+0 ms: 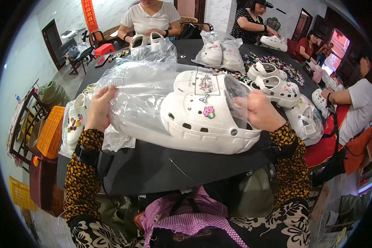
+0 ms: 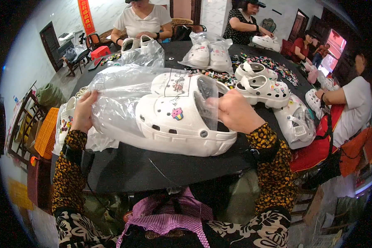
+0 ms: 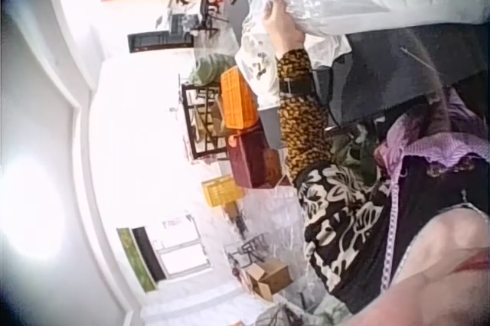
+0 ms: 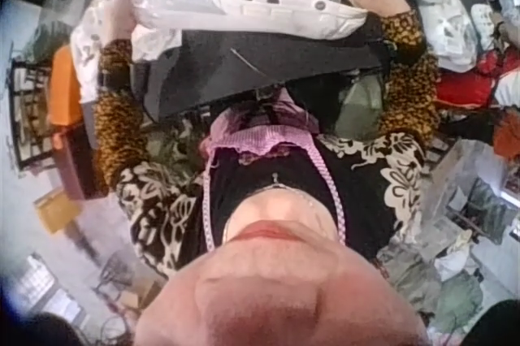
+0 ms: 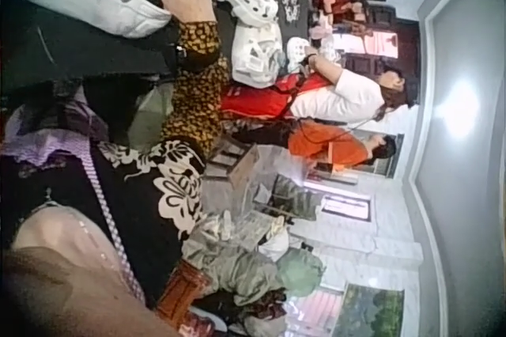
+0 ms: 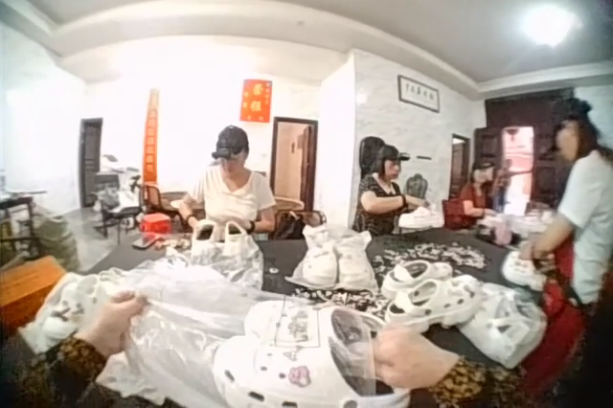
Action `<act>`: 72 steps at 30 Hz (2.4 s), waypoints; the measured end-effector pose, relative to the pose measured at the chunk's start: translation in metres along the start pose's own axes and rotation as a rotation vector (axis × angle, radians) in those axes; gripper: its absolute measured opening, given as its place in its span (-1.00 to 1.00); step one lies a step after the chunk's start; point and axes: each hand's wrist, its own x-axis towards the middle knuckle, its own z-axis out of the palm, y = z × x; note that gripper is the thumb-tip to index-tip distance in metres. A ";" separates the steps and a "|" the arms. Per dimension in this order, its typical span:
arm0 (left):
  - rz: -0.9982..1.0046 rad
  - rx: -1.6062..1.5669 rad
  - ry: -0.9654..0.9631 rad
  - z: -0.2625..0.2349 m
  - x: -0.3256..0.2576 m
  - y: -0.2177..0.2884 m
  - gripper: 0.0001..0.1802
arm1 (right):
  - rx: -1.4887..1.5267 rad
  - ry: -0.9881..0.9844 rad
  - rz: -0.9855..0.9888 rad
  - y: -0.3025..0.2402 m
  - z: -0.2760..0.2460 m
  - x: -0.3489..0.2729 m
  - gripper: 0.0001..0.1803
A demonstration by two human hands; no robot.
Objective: Decorating white clogs with colorful charms and then packaging them into plastic bags.
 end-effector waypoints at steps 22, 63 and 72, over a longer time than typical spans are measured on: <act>0.177 0.076 0.132 -0.088 0.045 0.029 -0.74 | 0.161 -0.111 -0.024 -0.016 -0.012 0.004 -0.73; 0.144 0.456 -0.375 0.156 -0.031 0.010 -0.85 | -0.530 0.009 -0.391 -0.071 -0.002 -0.008 -0.71; 0.300 0.753 -0.197 0.129 -0.007 -0.011 -0.81 | -0.522 0.042 -0.286 -0.061 -0.004 -0.023 -0.61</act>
